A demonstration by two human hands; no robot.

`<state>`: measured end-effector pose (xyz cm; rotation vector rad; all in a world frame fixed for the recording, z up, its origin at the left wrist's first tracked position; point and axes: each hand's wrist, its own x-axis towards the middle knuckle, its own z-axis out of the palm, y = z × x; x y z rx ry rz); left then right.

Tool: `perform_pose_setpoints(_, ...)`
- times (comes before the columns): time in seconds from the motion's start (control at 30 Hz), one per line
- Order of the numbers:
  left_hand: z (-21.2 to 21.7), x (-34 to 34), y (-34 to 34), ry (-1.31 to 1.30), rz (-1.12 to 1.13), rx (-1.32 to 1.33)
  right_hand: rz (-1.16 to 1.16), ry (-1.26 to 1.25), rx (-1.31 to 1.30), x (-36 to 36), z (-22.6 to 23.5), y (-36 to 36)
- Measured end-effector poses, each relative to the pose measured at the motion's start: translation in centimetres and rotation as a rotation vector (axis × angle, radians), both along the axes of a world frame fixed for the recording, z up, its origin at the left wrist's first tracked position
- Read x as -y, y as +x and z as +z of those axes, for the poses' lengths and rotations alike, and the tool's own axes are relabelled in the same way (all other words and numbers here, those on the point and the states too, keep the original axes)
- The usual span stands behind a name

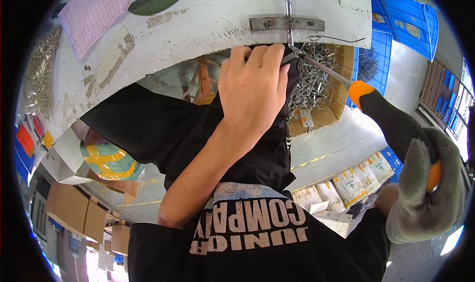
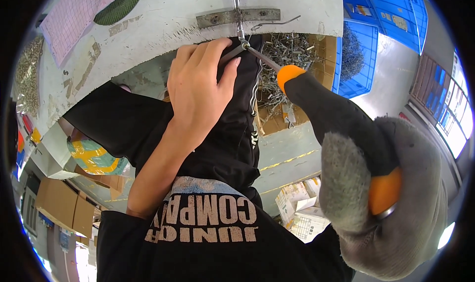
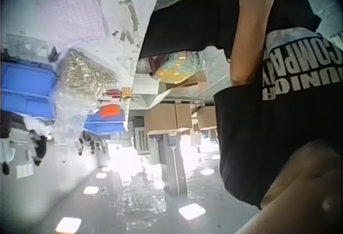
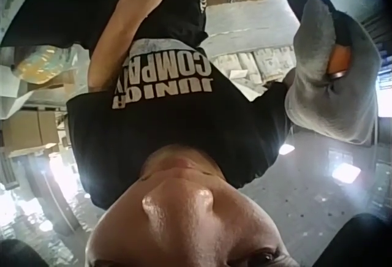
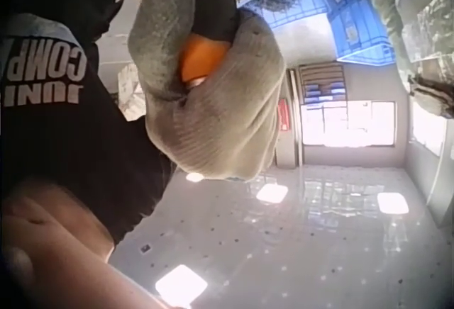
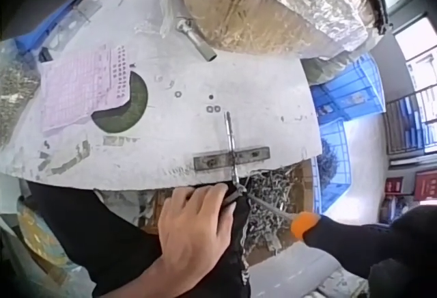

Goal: The person uses a screwdriver to assemble small metal wire components at a workbench.

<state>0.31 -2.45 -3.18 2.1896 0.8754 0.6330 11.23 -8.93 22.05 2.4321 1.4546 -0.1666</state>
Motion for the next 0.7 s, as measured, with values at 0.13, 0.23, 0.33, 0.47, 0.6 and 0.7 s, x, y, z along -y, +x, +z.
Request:
perform_pose_setpoints(0.13, -0.2, -0.1, 0.7, -0.033, -0.010, 0.138, -0.007, 0.016, 0.043, 0.2, 0.0, 0.1)
perform_pose_setpoints(0.23, -0.6, -0.2, 1.1, -0.078, -0.020, 0.192, 0.195, 0.080, -0.008, 0.3, 0.1, 0.5)
perform_pose_setpoints(0.33, -1.3, -0.1, 1.3, -0.096, -0.027, 0.203, 0.069, 0.070, -0.104, 0.2, -0.1, 0.3)
perform_pose_setpoints(0.47, -1.6, 0.2, 1.5, -0.132, 0.022, 0.288, -0.165, 0.334, -0.325, 1.3, -1.8, -0.8)
perform_pose_setpoints(0.6, -1.4, 0.4, 1.7, -0.143, 0.061, 0.299, -0.195, 0.315, -0.556, 1.7, -1.1, -0.2)
perform_pose_setpoints(0.7, -1.2, 0.3, 1.8, -0.202, 0.069, 0.285, -0.175, 0.297, -0.497, 2.3, -0.8, 0.0)
